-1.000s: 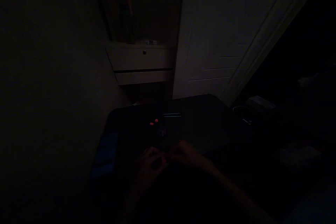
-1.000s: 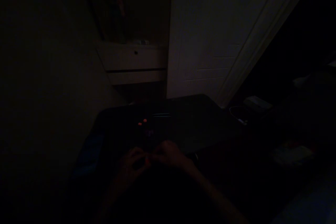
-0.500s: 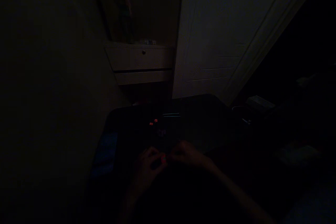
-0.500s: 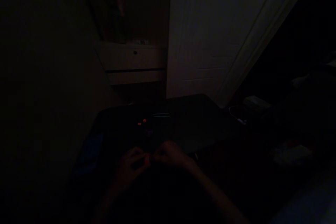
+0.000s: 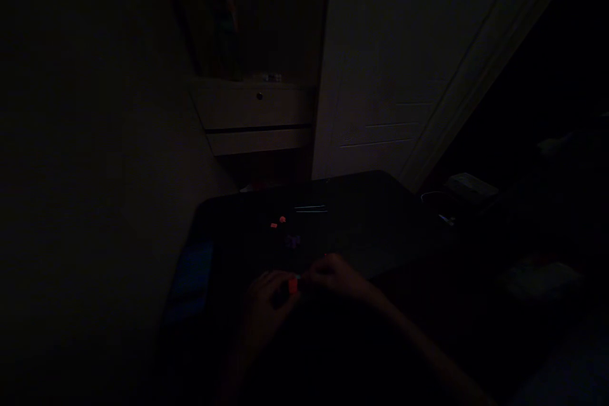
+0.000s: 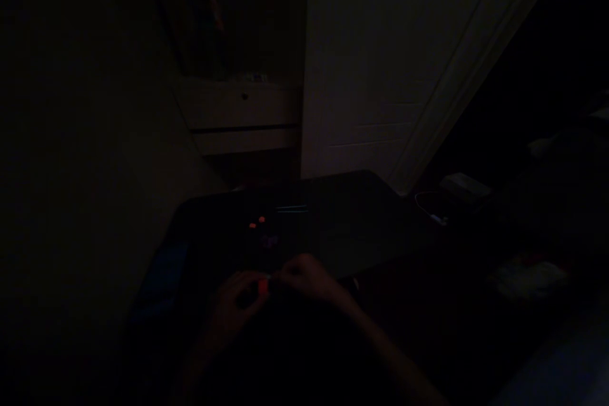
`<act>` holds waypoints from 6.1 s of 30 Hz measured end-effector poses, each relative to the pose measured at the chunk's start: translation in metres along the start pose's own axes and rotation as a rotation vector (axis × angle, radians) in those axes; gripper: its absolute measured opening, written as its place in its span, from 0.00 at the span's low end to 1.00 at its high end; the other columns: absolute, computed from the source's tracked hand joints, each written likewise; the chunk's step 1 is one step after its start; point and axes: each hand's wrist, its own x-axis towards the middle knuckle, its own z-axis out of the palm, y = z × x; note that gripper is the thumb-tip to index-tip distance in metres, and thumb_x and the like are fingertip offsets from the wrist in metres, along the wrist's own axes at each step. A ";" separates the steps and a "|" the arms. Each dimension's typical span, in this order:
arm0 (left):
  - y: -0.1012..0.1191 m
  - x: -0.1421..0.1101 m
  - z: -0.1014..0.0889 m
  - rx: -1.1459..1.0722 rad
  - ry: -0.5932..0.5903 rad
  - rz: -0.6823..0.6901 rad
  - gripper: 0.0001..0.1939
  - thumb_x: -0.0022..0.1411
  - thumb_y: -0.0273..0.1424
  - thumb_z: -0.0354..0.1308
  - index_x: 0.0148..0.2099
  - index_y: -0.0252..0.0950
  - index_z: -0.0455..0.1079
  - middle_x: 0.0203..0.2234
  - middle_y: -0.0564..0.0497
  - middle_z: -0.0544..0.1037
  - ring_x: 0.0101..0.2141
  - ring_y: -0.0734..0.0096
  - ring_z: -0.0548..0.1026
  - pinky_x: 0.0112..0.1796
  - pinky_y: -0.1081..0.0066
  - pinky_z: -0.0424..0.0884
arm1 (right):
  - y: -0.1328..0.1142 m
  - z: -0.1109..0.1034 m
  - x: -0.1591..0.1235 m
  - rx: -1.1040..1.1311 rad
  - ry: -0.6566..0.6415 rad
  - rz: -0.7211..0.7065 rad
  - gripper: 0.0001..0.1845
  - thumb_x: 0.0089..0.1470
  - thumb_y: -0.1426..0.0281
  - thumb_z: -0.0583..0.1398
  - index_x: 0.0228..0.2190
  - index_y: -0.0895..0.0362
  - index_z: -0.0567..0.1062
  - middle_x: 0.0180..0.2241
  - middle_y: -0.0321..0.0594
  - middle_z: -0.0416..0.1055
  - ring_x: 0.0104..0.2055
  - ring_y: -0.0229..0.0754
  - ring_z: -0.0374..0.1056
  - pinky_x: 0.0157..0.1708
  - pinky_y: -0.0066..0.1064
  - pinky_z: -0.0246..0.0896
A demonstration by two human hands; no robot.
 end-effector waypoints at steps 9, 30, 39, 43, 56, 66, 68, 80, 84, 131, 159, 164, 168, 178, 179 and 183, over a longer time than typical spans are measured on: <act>0.000 0.000 0.004 0.068 0.030 -0.131 0.16 0.53 0.36 0.72 0.45 0.43 0.78 0.37 0.52 0.84 0.37 0.61 0.81 0.40 0.64 0.77 | 0.005 0.001 -0.002 0.130 0.054 0.017 0.22 0.62 0.55 0.62 0.30 0.60 0.83 0.24 0.34 0.71 0.27 0.36 0.61 0.26 0.25 0.52; 0.003 0.002 0.002 0.111 -0.069 -0.057 0.11 0.60 0.38 0.70 0.46 0.48 0.82 0.40 0.52 0.82 0.42 0.61 0.82 0.42 0.65 0.76 | -0.003 0.004 -0.011 -0.124 0.040 0.069 0.16 0.62 0.63 0.61 0.30 0.60 0.84 0.26 0.37 0.77 0.27 0.37 0.66 0.25 0.26 0.52; 0.006 0.007 0.001 0.054 -0.105 -0.085 0.07 0.61 0.36 0.69 0.43 0.46 0.82 0.39 0.52 0.81 0.41 0.62 0.81 0.41 0.67 0.75 | -0.008 -0.002 -0.007 -0.096 -0.019 0.058 0.13 0.59 0.67 0.63 0.30 0.61 0.85 0.27 0.38 0.78 0.28 0.37 0.68 0.26 0.25 0.54; 0.007 0.008 0.002 0.048 -0.101 -0.086 0.06 0.60 0.35 0.68 0.41 0.45 0.82 0.38 0.52 0.81 0.42 0.61 0.80 0.42 0.66 0.74 | -0.010 -0.003 -0.006 -0.147 -0.026 0.098 0.14 0.60 0.65 0.64 0.29 0.60 0.86 0.25 0.36 0.76 0.26 0.35 0.65 0.25 0.25 0.51; 0.002 0.007 0.004 0.015 -0.111 -0.095 0.07 0.61 0.38 0.68 0.42 0.45 0.82 0.38 0.52 0.81 0.42 0.61 0.80 0.42 0.65 0.73 | 0.007 -0.011 -0.003 0.037 -0.137 0.002 0.19 0.61 0.60 0.62 0.29 0.62 0.85 0.21 0.33 0.69 0.23 0.33 0.57 0.24 0.25 0.48; 0.004 0.007 0.003 0.007 -0.099 -0.088 0.07 0.59 0.36 0.70 0.41 0.46 0.82 0.38 0.52 0.81 0.42 0.61 0.80 0.42 0.66 0.73 | -0.002 -0.009 0.002 -0.114 -0.169 0.062 0.16 0.59 0.61 0.65 0.28 0.60 0.85 0.22 0.33 0.72 0.24 0.34 0.61 0.25 0.26 0.49; 0.005 0.007 0.002 0.003 -0.101 -0.091 0.07 0.59 0.36 0.70 0.41 0.46 0.82 0.38 0.53 0.81 0.42 0.60 0.80 0.42 0.66 0.73 | -0.001 -0.009 0.002 -0.135 -0.161 0.064 0.16 0.59 0.61 0.65 0.28 0.60 0.85 0.21 0.33 0.71 0.24 0.34 0.61 0.24 0.25 0.49; 0.000 0.008 0.003 0.001 -0.109 -0.088 0.07 0.59 0.37 0.70 0.41 0.47 0.83 0.38 0.52 0.81 0.42 0.60 0.80 0.43 0.65 0.73 | 0.001 -0.012 0.000 -0.068 -0.225 -0.013 0.19 0.60 0.58 0.64 0.28 0.61 0.85 0.19 0.31 0.67 0.22 0.32 0.55 0.23 0.25 0.46; 0.003 0.008 0.002 0.004 -0.114 -0.091 0.07 0.60 0.38 0.69 0.41 0.46 0.83 0.38 0.52 0.81 0.43 0.60 0.80 0.43 0.65 0.73 | -0.007 -0.013 -0.002 -0.171 -0.209 0.027 0.17 0.60 0.61 0.64 0.29 0.59 0.85 0.22 0.32 0.71 0.24 0.33 0.61 0.24 0.25 0.48; 0.003 0.009 0.000 0.011 -0.126 -0.089 0.09 0.59 0.39 0.68 0.42 0.45 0.83 0.39 0.50 0.81 0.42 0.60 0.80 0.43 0.64 0.74 | -0.027 -0.004 0.009 -0.157 -0.138 0.109 0.11 0.59 0.70 0.64 0.29 0.61 0.85 0.23 0.33 0.74 0.24 0.33 0.62 0.24 0.23 0.51; -0.001 0.009 0.002 0.023 -0.103 -0.084 0.09 0.57 0.36 0.70 0.42 0.46 0.83 0.39 0.51 0.83 0.42 0.59 0.81 0.43 0.64 0.75 | -0.030 -0.011 0.009 -0.113 -0.136 0.186 0.11 0.57 0.69 0.65 0.26 0.60 0.85 0.21 0.33 0.73 0.23 0.33 0.62 0.24 0.24 0.52; -0.001 0.009 0.001 0.033 -0.121 -0.084 0.09 0.58 0.38 0.69 0.42 0.46 0.83 0.40 0.50 0.83 0.43 0.59 0.80 0.44 0.64 0.75 | -0.018 -0.017 0.007 -0.131 -0.170 0.164 0.13 0.59 0.67 0.64 0.28 0.61 0.84 0.20 0.31 0.69 0.21 0.32 0.59 0.21 0.24 0.49; -0.003 0.009 0.001 0.030 -0.118 -0.081 0.09 0.58 0.37 0.69 0.43 0.46 0.83 0.39 0.51 0.82 0.42 0.59 0.80 0.43 0.64 0.75 | -0.012 -0.021 0.004 -0.136 -0.138 0.104 0.15 0.60 0.65 0.64 0.27 0.61 0.85 0.20 0.32 0.71 0.22 0.32 0.60 0.22 0.24 0.49; 0.000 0.009 0.003 0.020 -0.107 -0.068 0.07 0.59 0.36 0.69 0.41 0.45 0.82 0.38 0.51 0.82 0.42 0.59 0.81 0.43 0.65 0.75 | -0.044 -0.001 0.005 -0.407 -0.103 0.176 0.12 0.60 0.62 0.65 0.35 0.55 0.87 0.31 0.39 0.82 0.30 0.38 0.72 0.24 0.25 0.51; 0.000 0.009 0.002 0.017 -0.110 -0.067 0.07 0.59 0.36 0.68 0.42 0.45 0.82 0.39 0.51 0.83 0.42 0.59 0.81 0.43 0.65 0.75 | -0.047 -0.001 0.004 -0.433 -0.099 0.193 0.12 0.60 0.61 0.65 0.35 0.54 0.87 0.32 0.39 0.82 0.32 0.40 0.73 0.25 0.26 0.51; 0.003 0.009 0.001 0.025 -0.112 -0.072 0.07 0.59 0.36 0.68 0.42 0.46 0.82 0.39 0.51 0.83 0.43 0.59 0.81 0.44 0.64 0.75 | -0.053 -0.007 0.000 -0.460 -0.101 0.216 0.13 0.61 0.59 0.65 0.36 0.53 0.88 0.36 0.41 0.84 0.36 0.42 0.76 0.26 0.26 0.54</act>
